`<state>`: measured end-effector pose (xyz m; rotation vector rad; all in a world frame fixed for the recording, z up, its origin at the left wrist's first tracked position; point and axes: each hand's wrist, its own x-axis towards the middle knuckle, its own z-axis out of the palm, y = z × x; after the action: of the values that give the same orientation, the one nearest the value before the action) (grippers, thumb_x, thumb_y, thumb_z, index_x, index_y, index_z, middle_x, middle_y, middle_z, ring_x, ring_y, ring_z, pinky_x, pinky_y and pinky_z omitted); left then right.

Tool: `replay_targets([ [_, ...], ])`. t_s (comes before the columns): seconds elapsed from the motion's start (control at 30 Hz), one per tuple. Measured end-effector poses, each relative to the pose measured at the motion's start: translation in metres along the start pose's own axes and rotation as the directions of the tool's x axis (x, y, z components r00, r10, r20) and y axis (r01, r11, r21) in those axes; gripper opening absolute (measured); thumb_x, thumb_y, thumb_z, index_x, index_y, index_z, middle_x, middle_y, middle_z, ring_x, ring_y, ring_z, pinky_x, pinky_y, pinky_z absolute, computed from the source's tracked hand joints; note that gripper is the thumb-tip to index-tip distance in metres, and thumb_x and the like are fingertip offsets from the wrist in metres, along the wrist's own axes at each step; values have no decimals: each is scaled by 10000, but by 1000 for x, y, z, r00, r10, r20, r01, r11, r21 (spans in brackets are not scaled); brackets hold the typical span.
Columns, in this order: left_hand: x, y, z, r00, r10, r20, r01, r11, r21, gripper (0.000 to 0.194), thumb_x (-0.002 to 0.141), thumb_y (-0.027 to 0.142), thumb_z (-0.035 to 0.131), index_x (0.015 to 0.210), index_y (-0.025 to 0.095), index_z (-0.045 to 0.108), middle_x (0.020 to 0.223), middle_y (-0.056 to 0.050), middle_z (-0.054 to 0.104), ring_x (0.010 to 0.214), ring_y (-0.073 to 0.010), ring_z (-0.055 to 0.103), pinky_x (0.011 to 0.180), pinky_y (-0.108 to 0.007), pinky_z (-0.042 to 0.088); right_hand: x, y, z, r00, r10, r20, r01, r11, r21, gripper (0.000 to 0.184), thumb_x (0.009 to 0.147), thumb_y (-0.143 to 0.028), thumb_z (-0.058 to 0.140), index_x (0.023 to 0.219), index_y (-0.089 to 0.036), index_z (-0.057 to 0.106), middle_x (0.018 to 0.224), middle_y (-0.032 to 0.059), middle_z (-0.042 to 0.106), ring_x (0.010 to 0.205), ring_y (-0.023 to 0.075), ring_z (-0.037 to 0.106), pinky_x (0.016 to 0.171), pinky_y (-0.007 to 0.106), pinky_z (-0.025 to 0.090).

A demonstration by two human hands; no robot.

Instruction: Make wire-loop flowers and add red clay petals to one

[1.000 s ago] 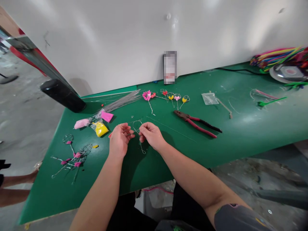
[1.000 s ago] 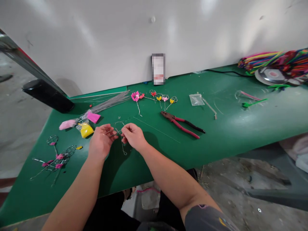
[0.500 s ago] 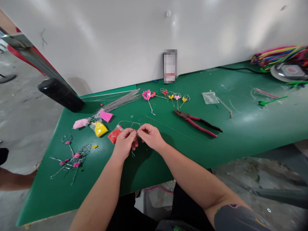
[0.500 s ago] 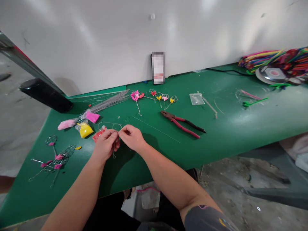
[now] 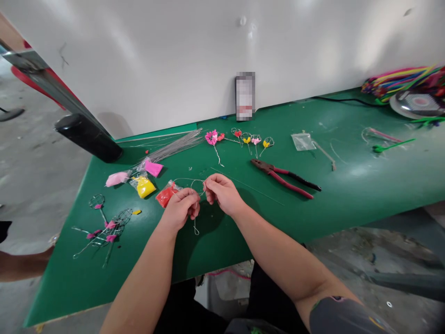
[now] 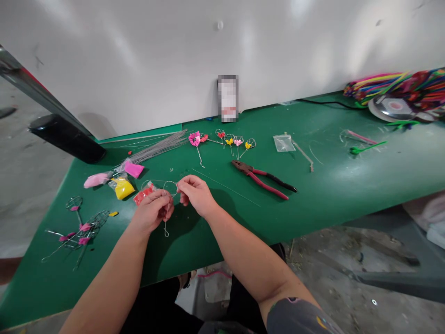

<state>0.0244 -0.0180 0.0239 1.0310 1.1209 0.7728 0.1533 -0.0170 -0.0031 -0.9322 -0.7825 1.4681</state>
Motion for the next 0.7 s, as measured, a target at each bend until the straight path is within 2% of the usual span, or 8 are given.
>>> replay_targets([
  [0.07,0,0,-1,1000,17,5,-17,1000,-19,104,621,229,548,584,164,477,395,54,454,334,-75,434,315,-171,285,0,0,0,1000,14,5,-14,999,37,102,648,-261,543,602,-190,487,482,-76,499,355,53,440,336,179,331],
  [0.23,2,1,-3,997,76,-11,-77,991,-110,59,611,202,526,584,165,488,406,52,447,335,-88,441,315,-189,285,1,1,-1,996,36,-87,-32,999,40,71,603,-181,501,542,-185,465,440,-88,467,318,40,396,318,174,296],
  [0.4,1,5,-4,990,111,-82,-127,964,-235,51,593,159,490,555,165,457,416,52,418,328,-80,411,311,-188,264,1,-3,-2,989,95,-117,-92,995,27,77,572,-161,467,508,-189,435,401,-97,422,299,40,363,309,178,268],
  [0.6,2,12,-12,982,109,-153,-162,905,-392,93,568,154,476,532,174,393,406,65,368,317,-59,355,303,-167,224,0,-8,-6,983,181,-31,-184,965,-186,93,574,-145,430,492,-188,424,402,-87,421,289,37,349,313,178,243],
  [0.7,3,14,-16,977,116,-178,-182,890,-419,81,566,161,471,538,176,396,404,72,358,309,-52,335,299,-161,218,-1,-13,-11,969,247,11,-224,897,-381,98,590,-133,430,508,-187,434,435,-74,436,315,43,378,336,180,269],
])
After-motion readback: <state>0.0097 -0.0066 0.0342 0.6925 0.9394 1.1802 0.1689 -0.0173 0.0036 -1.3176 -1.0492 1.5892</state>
